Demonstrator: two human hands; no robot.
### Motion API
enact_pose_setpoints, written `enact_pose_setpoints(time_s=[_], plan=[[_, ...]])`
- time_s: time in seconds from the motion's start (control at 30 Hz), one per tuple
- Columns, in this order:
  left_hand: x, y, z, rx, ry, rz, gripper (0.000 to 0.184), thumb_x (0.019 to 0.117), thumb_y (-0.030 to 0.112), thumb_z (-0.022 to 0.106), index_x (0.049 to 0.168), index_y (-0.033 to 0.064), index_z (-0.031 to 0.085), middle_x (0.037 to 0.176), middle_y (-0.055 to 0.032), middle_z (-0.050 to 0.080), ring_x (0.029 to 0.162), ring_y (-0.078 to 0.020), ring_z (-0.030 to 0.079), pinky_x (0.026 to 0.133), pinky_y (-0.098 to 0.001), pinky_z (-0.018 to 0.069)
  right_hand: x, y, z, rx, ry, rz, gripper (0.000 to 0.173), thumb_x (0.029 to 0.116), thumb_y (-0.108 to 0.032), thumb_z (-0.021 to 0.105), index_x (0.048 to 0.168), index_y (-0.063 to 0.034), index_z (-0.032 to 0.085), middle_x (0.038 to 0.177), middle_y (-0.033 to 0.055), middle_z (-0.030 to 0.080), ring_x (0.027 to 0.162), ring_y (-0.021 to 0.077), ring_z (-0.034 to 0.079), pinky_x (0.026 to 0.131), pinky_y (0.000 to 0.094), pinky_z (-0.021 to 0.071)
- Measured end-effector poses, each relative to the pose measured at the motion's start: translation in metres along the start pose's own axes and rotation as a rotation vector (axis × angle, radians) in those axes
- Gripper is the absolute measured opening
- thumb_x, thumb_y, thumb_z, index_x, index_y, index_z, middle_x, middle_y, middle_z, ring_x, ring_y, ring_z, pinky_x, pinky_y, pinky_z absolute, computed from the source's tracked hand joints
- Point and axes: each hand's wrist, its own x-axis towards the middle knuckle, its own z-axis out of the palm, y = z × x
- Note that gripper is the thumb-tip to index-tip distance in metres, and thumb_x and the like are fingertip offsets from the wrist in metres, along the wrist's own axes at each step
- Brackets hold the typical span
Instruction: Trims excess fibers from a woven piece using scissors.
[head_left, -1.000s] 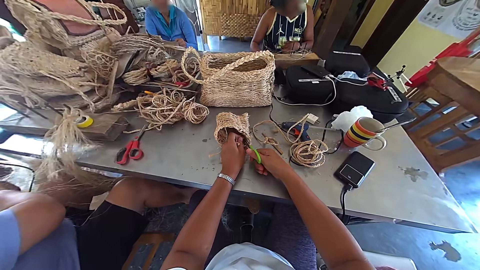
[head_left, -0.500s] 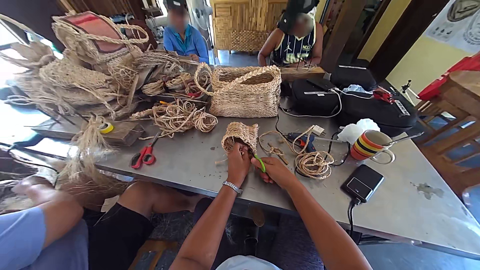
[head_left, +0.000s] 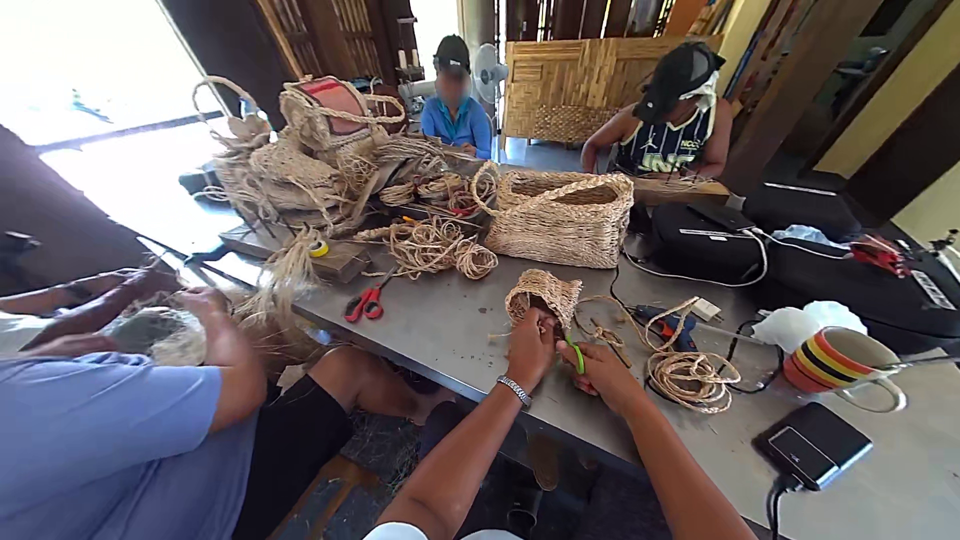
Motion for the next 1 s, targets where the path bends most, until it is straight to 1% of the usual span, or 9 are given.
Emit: enact_pose_setpoints(time_s=[0.07,0.17,0.3,0.5,0.6,0.7,0.8,0.9,1.0], plan=[[-0.003,0.002,-0.001,-0.001,-0.009,0.008,0.031,0.1059,0.021,0.048,0.117,-0.0024,0.065,0.104,-0.0165,0.070,0.099,-0.0246,0.068,0.092,-0.0408,0.0542,-0.002,-0.002,-0.001,-0.016,-0.045,-0.013,0.035,0.1059,-0.041,0.056,0.100,-0.0064,0.064,0.060,-0.0043,0.050,0.048,0.0067,0.049,0.048,0.0226,0.0446],[-0.013,0.006,-0.013,0.119,-0.060,0.045,0.033,0.1061,0.025,0.047,0.120,0.0019,0.066,0.107,-0.0163,0.070,0.102,-0.0278,0.068,0.094,-0.0459,0.0535,-0.005,-0.009,-0.006,0.060,-0.142,0.048,0.044,0.1106,-0.044,0.040,0.106,-0.0049,0.060,0.064,-0.0014,0.059,0.054,0.0105,0.060,0.055,0.0265,0.0548],[-0.029,0.000,-0.043,0.400,-0.165,0.065,0.033,0.1049,0.025,0.047,0.122,0.0064,0.068,0.122,-0.0154,0.067,0.111,-0.0307,0.067,0.097,-0.0498,0.0536,-0.004,-0.005,-0.025,0.234,-0.192,0.115,0.052,0.1123,-0.047,0.025,0.109,-0.0065,0.059,0.066,-0.0001,0.062,0.059,0.0124,0.064,0.060,0.0276,0.0576],[-0.036,-0.038,-0.057,0.580,0.037,0.115,0.035,0.1009,0.047,0.054,0.099,0.0239,0.080,0.141,0.0076,0.061,0.133,-0.0322,0.046,0.103,-0.0601,0.0329,-0.009,0.003,-0.044,0.243,-0.240,0.090,0.054,0.1108,-0.050,0.026,0.108,-0.0086,0.061,0.065,-0.0022,0.062,0.058,0.0095,0.064,0.058,0.0243,0.0563],[-0.037,-0.029,-0.046,0.621,0.185,0.148,0.019,0.0944,0.039,0.065,0.090,0.0217,0.072,0.135,0.0005,0.058,0.132,-0.0358,0.042,0.099,-0.0610,0.0313,-0.016,0.008,-0.056,0.196,-0.329,0.042,0.055,0.1049,-0.058,0.038,0.109,-0.0094,0.063,0.064,-0.0027,0.063,0.057,0.0088,0.065,0.056,0.0232,0.0561],[-0.034,-0.012,-0.036,0.652,0.275,0.208,0.015,0.0919,0.037,0.066,0.099,0.0238,0.068,0.137,-0.0030,0.054,0.128,-0.0376,0.043,0.093,-0.0595,0.0346,-0.025,0.011,-0.068,0.206,-0.396,-0.027,0.064,0.0952,-0.072,0.050,0.109,-0.0107,0.065,0.065,-0.0026,0.064,0.056,0.0089,0.065,0.056,0.0237,0.0567],[-0.030,0.005,-0.026,0.569,0.258,0.327,0.020,0.0969,0.036,0.062,0.107,0.0210,0.070,0.144,-0.0041,0.054,0.128,-0.0380,0.045,0.093,-0.0589,0.0370,-0.030,0.017,-0.075,0.276,-0.391,-0.089,0.063,0.0948,-0.072,0.052,0.108,-0.0119,0.066,0.065,-0.0032,0.065,0.057,0.0083,0.066,0.057,0.0240,0.0572],[-0.015,0.018,-0.011,0.442,0.062,0.388,0.027,0.1032,0.022,0.055,0.122,0.0074,0.068,0.132,-0.0123,0.063,0.118,-0.0307,0.063,0.096,-0.0491,0.0538,-0.032,0.018,-0.077,0.292,-0.375,-0.111,0.060,0.0978,-0.068,0.050,0.108,-0.0113,0.067,0.065,-0.0039,0.065,0.057,0.0079,0.066,0.056,0.0233,0.0568],[0.002,0.024,0.001,0.478,-0.211,0.247,0.038,0.1075,0.023,0.048,0.136,0.0018,0.061,0.137,-0.0205,0.061,0.122,-0.0366,0.063,0.102,-0.0554,0.0510,-0.034,0.011,-0.065,0.246,-0.334,-0.149,0.060,0.0971,-0.066,0.050,0.109,-0.0092,0.067,0.067,-0.0053,0.064,0.059,0.0076,0.064,0.059,0.0254,0.0568]])
